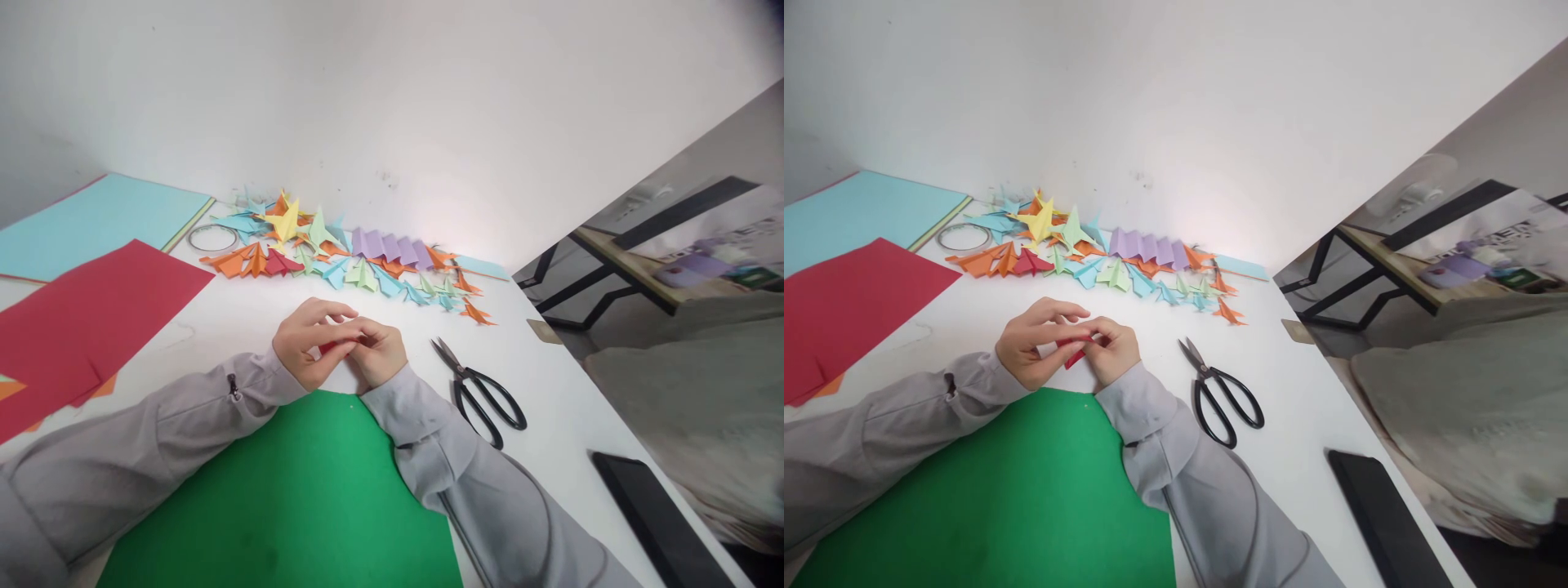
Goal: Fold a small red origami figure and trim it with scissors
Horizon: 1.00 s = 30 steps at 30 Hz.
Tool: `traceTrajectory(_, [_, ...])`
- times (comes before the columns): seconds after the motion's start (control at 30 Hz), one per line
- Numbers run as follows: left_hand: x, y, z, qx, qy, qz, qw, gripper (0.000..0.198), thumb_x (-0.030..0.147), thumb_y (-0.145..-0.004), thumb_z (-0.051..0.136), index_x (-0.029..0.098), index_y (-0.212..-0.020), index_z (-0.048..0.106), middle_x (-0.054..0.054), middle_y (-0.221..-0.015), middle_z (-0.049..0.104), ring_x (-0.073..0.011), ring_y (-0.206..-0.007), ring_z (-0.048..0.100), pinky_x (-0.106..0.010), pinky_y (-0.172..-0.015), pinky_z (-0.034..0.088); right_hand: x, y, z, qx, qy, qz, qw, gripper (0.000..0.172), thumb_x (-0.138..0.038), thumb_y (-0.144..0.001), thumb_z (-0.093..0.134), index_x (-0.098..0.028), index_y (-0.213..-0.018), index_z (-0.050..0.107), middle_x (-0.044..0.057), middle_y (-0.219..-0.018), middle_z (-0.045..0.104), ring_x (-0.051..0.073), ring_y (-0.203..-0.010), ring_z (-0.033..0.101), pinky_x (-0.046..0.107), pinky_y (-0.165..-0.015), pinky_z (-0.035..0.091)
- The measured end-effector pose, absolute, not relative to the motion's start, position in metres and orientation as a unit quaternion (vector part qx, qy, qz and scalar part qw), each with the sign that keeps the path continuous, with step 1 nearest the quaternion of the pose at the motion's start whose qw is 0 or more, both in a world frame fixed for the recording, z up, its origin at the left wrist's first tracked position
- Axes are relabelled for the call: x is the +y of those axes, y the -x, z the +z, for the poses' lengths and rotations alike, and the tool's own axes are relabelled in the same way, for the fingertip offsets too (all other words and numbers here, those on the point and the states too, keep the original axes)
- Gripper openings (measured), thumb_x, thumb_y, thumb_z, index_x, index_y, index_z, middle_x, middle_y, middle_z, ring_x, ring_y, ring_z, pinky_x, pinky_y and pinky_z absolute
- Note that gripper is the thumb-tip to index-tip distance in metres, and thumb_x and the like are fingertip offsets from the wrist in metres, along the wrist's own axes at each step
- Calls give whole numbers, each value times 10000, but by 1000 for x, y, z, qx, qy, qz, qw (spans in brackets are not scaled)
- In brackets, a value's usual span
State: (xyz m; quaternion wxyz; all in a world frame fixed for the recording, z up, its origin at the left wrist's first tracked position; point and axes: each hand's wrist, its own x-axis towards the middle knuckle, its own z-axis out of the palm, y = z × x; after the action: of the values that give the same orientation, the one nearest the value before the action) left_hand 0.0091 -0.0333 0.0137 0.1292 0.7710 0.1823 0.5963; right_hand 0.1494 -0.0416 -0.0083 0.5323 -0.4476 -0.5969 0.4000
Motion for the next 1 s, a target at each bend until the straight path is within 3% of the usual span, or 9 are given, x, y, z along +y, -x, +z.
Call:
traceTrajectory(0.1, [-29,-8,12,188,-766,603,117,103,144,-759,590,181,-749,685,-83,-874,681,-145,-732,591,-286,-631,508,-42,-149,-7,-601,448,404,524,50,-217,-643,669,-200,-679,699,20,-660,680,154,-576,596,294,-561,476])
traceTrajectory(0.23, [-23,-5,12,258,-733,600,192,224,192,-846,475,157,-831,695,-98,-913,678,-154,-810,624,-300,-732,521,-41,-150,-2,-571,456,415,542,71,-221,-599,708,-198,-666,703,16,-637,685,152,-572,593,291,-564,481])
traceTrajectory(0.33, [-20,-5,8,265,-721,586,258,160,226,-783,573,152,-834,705,-77,-803,663,-147,-738,625,-250,-617,516,-39,-150,0,-529,464,432,565,99,-235,-565,730,-193,-651,705,15,-628,690,159,-580,602,297,-571,486])
traceTrajectory(0.43, [-18,-8,3,280,-710,571,303,128,146,-667,658,162,-778,719,-26,-649,607,-102,-580,571,-206,-503,468,-40,-151,2,-512,461,454,566,110,-250,-548,746,-189,-628,700,9,-606,681,155,-568,595,297,-577,482])
traceTrajectory(0.63, [-14,-7,1,331,-650,581,361,104,154,-636,677,168,-726,727,-21,-638,603,-77,-507,520,-189,-414,388,-41,-153,3,-478,426,502,582,180,-338,-624,704,-197,-736,711,16,-677,679,148,-613,584,278,-570,469])
traceTrajectory(0.77, [-16,-7,7,365,-576,600,418,114,193,-621,708,151,-727,718,-24,-693,643,-92,-568,574,-201,-500,473,-39,-155,3,-430,407,545,593,278,-432,-685,614,-182,-766,704,34,-672,651,155,-616,567,254,-481,438])
traceTrajectory(0.87, [-19,-9,12,386,-514,589,490,161,229,-603,726,123,-722,701,-35,-729,679,-128,-633,636,-233,-576,538,-38,-155,2,-432,417,544,586,218,-373,-661,649,-183,-754,699,15,-643,632,135,-581,547,245,-484,435])
traceTrajectory(1.0, [-22,-10,17,397,-492,554,542,253,270,-547,767,109,-728,695,-40,-668,698,-154,-598,652,-261,-565,563,-38,-154,1,-454,418,532,580,190,-359,-659,665,-188,-736,696,-2,-636,626,106,-516,508,247,-488,424])
